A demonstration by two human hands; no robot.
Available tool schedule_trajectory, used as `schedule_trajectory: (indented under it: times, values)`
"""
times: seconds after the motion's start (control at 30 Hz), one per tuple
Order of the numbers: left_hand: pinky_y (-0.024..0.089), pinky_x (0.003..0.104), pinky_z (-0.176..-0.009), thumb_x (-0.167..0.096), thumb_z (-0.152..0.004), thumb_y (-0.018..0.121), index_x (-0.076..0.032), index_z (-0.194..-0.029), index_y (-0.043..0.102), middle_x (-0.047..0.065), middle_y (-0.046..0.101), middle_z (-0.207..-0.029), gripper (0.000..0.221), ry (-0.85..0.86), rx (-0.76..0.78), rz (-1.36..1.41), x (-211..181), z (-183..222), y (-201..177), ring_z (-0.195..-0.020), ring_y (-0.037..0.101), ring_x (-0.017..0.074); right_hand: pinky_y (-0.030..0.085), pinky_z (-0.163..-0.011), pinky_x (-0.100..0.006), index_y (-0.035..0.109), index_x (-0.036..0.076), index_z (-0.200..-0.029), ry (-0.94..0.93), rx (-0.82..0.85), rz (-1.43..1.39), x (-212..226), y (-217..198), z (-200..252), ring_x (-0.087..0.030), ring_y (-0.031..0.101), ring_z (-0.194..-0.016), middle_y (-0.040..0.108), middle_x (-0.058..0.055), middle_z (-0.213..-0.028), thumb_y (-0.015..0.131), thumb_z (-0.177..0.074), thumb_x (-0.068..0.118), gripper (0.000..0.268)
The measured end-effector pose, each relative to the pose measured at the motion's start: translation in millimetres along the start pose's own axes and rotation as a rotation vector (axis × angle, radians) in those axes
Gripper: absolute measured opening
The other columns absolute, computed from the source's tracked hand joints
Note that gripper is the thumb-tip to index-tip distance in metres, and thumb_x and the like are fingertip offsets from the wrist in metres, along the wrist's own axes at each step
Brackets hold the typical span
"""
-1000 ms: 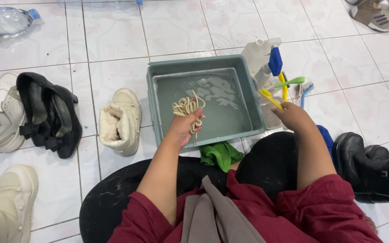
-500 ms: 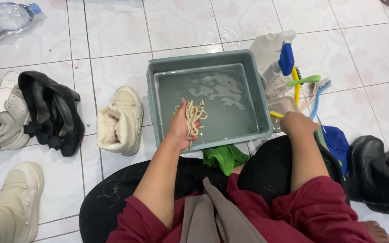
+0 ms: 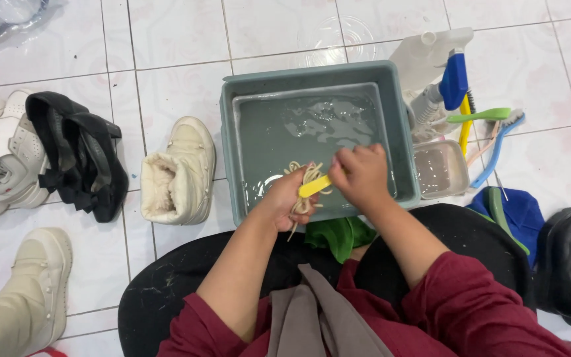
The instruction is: The person is cleaning a bundle of boot laces by scrubbing them with a small brush in a basin of soapy water while sitting on the floor.
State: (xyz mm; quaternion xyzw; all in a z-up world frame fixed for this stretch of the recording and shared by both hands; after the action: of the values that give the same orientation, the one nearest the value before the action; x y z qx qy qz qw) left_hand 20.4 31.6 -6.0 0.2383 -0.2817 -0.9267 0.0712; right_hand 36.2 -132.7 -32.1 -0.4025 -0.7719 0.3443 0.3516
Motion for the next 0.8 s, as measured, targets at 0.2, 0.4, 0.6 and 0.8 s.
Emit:
schedule_trajectory:
  times: [0.2, 0.4, 0.6, 0.8]
  values:
    - [0.019, 0.015, -0.025, -0.046, -0.093, 0.041, -0.012, -0.068, 0.043, -0.002, 0.032, -0.049, 0.042, -0.047, -0.023, 0.045, -2, -17, 1, -0.030, 0.030, 0.0057, 0.035, -0.062, -0.033, 0.046, 0.013, -0.064, 0.121, -0.100, 0.000, -37, -13, -10, -0.025, 0.049, -0.050, 0.039, -0.004, -0.048, 0.059, -0.081, 0.014, 0.022]
    - [0.020, 0.016, -0.024, -0.045, -0.092, 0.043, -0.012, -0.069, 0.043, -0.002, 0.029, -0.050, 0.040, -0.082, -0.010, 0.061, -6, -16, 4, -0.029, 0.027, 0.0060, 0.035, -0.060, -0.034, 0.046, 0.015, -0.061, 0.027, -0.042, 0.026, -46, 16, -5, -0.022, 0.044, -0.048, 0.037, -0.003, -0.049, 0.062, -0.075, 0.019, 0.022]
    - [0.024, 0.018, -0.025, -0.041, -0.090, 0.045, -0.011, -0.069, 0.045, 0.002, 0.037, -0.049, 0.037, -0.105, -0.050, 0.018, -6, -21, 6, -0.030, 0.035, 0.0102, 0.034, -0.057, -0.032, 0.043, 0.018, -0.057, -0.181, -0.064, -0.151, 7, -4, -14, -0.018, 0.043, -0.047, 0.037, 0.000, -0.047, 0.057, -0.076, 0.019, 0.024]
    - [0.021, 0.017, -0.024, -0.041, -0.092, 0.043, -0.009, -0.069, 0.044, 0.001, 0.034, -0.051, 0.039, -0.102, -0.028, 0.062, -4, -24, -2, -0.029, 0.031, 0.0073, 0.032, -0.061, -0.034, 0.047, 0.013, -0.059, 0.021, -0.043, -0.046, -54, 2, -13, -0.023, 0.042, -0.046, 0.037, -0.001, -0.045, 0.061, -0.079, 0.014, 0.024]
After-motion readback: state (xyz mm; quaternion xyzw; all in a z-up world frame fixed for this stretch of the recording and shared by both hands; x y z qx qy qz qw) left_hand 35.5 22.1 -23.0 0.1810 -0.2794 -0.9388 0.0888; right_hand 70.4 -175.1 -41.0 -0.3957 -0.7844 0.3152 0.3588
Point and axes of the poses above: each hand's wrist, its own z-axis away from the middle knuckle, its own y-axis out of the palm, x = y × z, the point moved 2 cm from there along -z, towards the middle knuckle
